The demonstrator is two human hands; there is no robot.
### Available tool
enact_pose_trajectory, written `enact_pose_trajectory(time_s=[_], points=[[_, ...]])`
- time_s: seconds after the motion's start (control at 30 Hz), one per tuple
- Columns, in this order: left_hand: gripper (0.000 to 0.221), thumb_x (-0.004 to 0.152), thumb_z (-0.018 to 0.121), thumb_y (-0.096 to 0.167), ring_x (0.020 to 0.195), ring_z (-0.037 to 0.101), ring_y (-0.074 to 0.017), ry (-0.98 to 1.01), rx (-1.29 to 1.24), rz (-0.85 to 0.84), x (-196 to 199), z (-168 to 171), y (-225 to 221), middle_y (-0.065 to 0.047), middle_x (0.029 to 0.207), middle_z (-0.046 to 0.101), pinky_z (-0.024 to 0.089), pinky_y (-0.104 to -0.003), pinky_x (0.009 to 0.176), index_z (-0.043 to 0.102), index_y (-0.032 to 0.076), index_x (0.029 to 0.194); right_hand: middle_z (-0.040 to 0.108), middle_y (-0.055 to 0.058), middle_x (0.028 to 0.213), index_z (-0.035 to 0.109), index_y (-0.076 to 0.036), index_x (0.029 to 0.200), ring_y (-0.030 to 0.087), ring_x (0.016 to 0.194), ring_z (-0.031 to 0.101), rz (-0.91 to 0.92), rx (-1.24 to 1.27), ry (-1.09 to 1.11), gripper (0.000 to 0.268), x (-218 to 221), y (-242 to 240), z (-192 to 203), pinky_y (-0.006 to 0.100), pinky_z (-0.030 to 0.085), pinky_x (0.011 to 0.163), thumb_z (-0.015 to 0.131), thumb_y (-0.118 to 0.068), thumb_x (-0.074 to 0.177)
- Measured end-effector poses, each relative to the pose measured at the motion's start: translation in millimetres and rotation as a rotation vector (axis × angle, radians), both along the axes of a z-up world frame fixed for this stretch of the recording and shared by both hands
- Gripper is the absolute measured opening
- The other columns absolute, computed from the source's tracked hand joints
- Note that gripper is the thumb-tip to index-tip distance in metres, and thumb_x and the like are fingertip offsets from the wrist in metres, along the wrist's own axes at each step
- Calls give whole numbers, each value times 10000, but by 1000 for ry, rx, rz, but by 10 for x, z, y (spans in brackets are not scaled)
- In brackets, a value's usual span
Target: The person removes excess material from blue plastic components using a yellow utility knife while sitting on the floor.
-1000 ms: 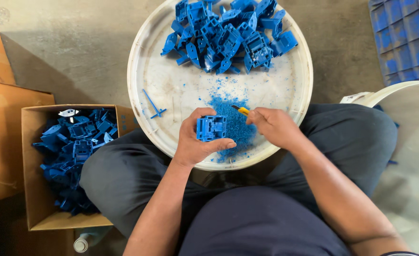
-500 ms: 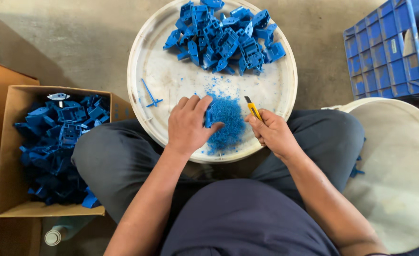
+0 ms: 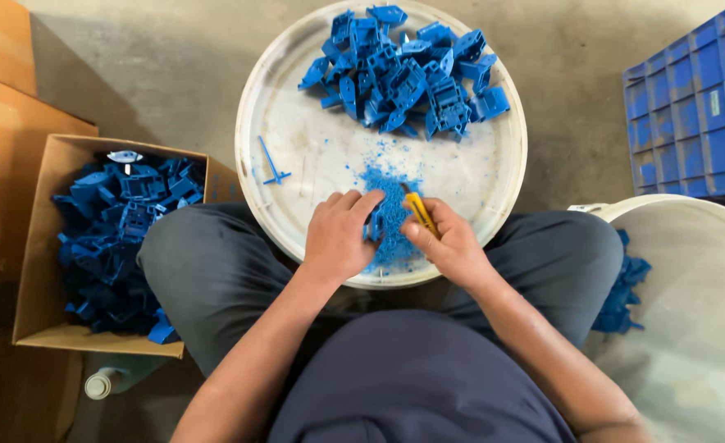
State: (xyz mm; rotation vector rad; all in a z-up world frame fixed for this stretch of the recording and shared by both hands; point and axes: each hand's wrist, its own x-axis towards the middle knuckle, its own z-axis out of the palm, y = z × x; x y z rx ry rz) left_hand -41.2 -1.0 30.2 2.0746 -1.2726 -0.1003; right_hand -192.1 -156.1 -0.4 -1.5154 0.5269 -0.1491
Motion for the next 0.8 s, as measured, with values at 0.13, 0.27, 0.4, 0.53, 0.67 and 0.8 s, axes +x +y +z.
enact_pose_trajectory(time_s=[0.13,0.27,0.4,0.53,0.67,0.8], points=[[614,682,876,81,967,676,-234,417,-258,86,-69,-41,-151,-77,1052,684,550,-361,850,620,92,1240,622,50,1267,356,-66,1503,19,791,523,58,71,-167,588,7,-54,97,203,469,653,621,-116,980],[607,727,879,74,1022,691,-139,616,-302,102,-71,-54,-137,-77,1143,686,566,-280,879,600,64,1266,676,57,1214,412,-76,1474,26,614,449,-80,186,-47,570,27,-178,149,205,427,548,572,-46,929],[599,744,876,46,1018,671,-174,644,-357,24,-82,-30,-137,-83,1131,665,554,-306,899,593,69,1271,698,86,1101,511,-45,1426,45,603,457,-127,252,17,491,5,-235,131,216,435,556,578,-39,940],[603,696,892,45,915,631,-254,333,-238,47,-48,80,-212,-90,1004,615,528,-339,809,621,94,1232,693,69,1072,549,-40,1399,36,644,478,-91,190,26,436,17,-258,188,221,444,577,606,-109,972],[670,590,850,28,859,597,-320,-83,107,41,-35,234,-275,-75,944,609,492,-413,735,661,151,1221,639,51,1138,452,-34,1480,27,941,564,69,18,-216,564,80,-222,296,231,495,822,693,-107,976],[677,636,843,85,926,598,-313,25,46,-58,-17,257,-318,-104,1013,624,489,-401,786,621,84,1276,601,52,1086,490,2,1398,71,873,513,-19,-102,-203,496,260,-138,229,270,447,740,694,-68,951]])
